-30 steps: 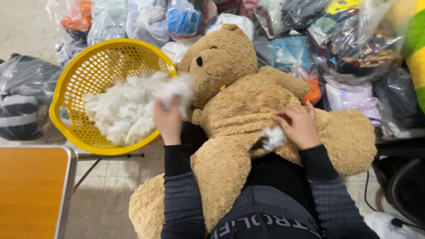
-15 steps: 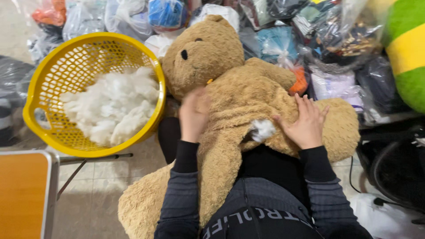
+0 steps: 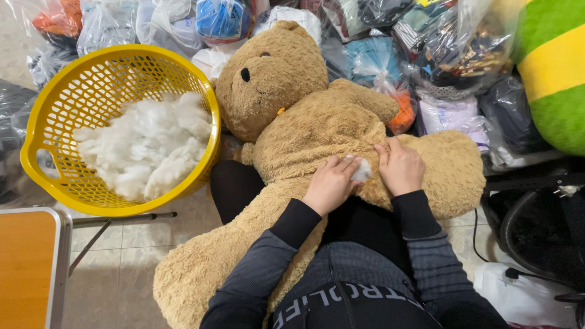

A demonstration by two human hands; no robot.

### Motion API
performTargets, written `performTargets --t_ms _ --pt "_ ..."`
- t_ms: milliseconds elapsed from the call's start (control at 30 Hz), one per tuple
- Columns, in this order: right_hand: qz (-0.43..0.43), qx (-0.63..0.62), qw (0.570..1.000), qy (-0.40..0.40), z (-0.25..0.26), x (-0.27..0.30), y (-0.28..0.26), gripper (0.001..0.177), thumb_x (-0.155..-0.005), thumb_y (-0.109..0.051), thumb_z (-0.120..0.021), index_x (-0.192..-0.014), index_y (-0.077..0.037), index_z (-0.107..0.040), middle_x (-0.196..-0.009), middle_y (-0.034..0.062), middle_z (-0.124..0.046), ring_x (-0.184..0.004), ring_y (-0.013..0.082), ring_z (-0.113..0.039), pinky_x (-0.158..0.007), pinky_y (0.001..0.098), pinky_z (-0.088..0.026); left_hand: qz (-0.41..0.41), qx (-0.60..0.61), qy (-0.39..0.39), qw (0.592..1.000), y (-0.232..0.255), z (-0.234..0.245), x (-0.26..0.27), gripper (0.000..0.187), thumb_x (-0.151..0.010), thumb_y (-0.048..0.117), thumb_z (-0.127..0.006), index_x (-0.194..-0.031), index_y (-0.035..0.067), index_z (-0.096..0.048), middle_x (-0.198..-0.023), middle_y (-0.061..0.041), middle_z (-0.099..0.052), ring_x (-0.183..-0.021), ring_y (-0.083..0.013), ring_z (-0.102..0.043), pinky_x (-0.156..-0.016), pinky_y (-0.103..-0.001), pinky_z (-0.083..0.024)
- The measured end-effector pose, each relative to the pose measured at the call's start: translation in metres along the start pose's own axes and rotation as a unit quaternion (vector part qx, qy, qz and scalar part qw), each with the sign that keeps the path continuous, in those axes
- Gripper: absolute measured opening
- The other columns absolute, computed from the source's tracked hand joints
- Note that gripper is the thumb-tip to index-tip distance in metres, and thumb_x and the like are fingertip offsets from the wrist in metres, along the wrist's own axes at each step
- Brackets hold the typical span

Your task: The person stuffs a large teddy bear with white filling material by hand. They repeatedly take handfuls of stuffing from a yellow basket and push the material into an opening in the bear's torso, patting and shaping the body as they work.

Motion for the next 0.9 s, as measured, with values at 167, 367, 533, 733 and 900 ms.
performTargets --t_ms 167,367,533,733,900 --pt "0.001 -0.058 0.998 0.013 0.009 -0.005 -0.003 0.027 -0.102 -0.038 -0.065 -0.106 -0.011 -0.068 -0.072 0.0162 -0.069 -0.066 0.0398 -0.067 -0.058 0.0516 -0.05 0.061 0.079 -0.061 0.993 -0.007 -0.011 -0.006 0.054 -0.088 0.034 -0.074 -0.129 -0.001 -0.064 -0.115 -0.014 -0.07 -0.106 -0.0312 -0.059 -0.096 -0.043 -0.048" --pt "-0.079 -0.153 0.984 -0.04 0.012 0.009 -0.017 0.029 -0.1 -0.038 -0.065 -0.106 -0.01 -0.067 -0.07 0.0174 -0.067 -0.068 0.0409 -0.067 -0.06 0.0532 -0.049 0.109 0.133 0.002 0.985 -0.01 0.005 -0.006 0.046 -0.093 0.038 -0.07 -0.116 0.0 -0.061 -0.1 -0.019 -0.068 -0.099 -0.0366 -0.061 -0.085 -0.046 -0.051" --pt "-0.079 -0.175 0.981 -0.035 0.019 0.001 -0.032 0.03 -0.1 -0.037 -0.067 -0.112 -0.009 -0.067 -0.072 0.0191 -0.067 -0.071 0.0422 -0.066 -0.062 0.0527 -0.049 0.135 0.101 0.022 0.985 -0.023 0.005 -0.006 0.027 -0.101 0.03 -0.062 -0.116 0.007 -0.061 -0.081 -0.017 -0.066 -0.075 -0.0366 -0.067 -0.068 -0.048 -0.053" --pt "-0.104 -0.167 0.978 -0.065 0.0 -0.019 -0.024 0.034 -0.095 -0.037 -0.07 -0.116 -0.011 -0.066 -0.07 0.0193 -0.066 -0.071 0.0418 -0.066 -0.064 0.0536 -0.048 0.147 0.053 0.056 0.986 -0.04 0.007 -0.009 0.016 -0.103 0.027 -0.063 -0.101 0.011 -0.061 -0.08 -0.016 -0.065 -0.07 -0.0364 -0.067 -0.062 -0.048 -0.054" --pt "-0.131 -0.223 0.965 -0.039 -0.029 -0.031 0.003 0.031 -0.095 -0.026 -0.073 -0.121 -0.009 -0.066 -0.08 0.0218 -0.068 -0.075 0.0403 -0.068 -0.069 0.0496 -0.051 0.179 0.043 0.009 0.983 -0.062 -0.001 -0.003 0.016 -0.095 0.025 -0.067 -0.099 0.011 -0.061 -0.082 -0.016 -0.067 -0.07 -0.0358 -0.069 -0.061 -0.048 -0.054"
Point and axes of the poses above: each hand's wrist, its own x-axis away from the middle knuckle, its own z-axis out of the back of the hand, y = z × x, the point moved 8 cm from there along -x, towards the middle knuckle
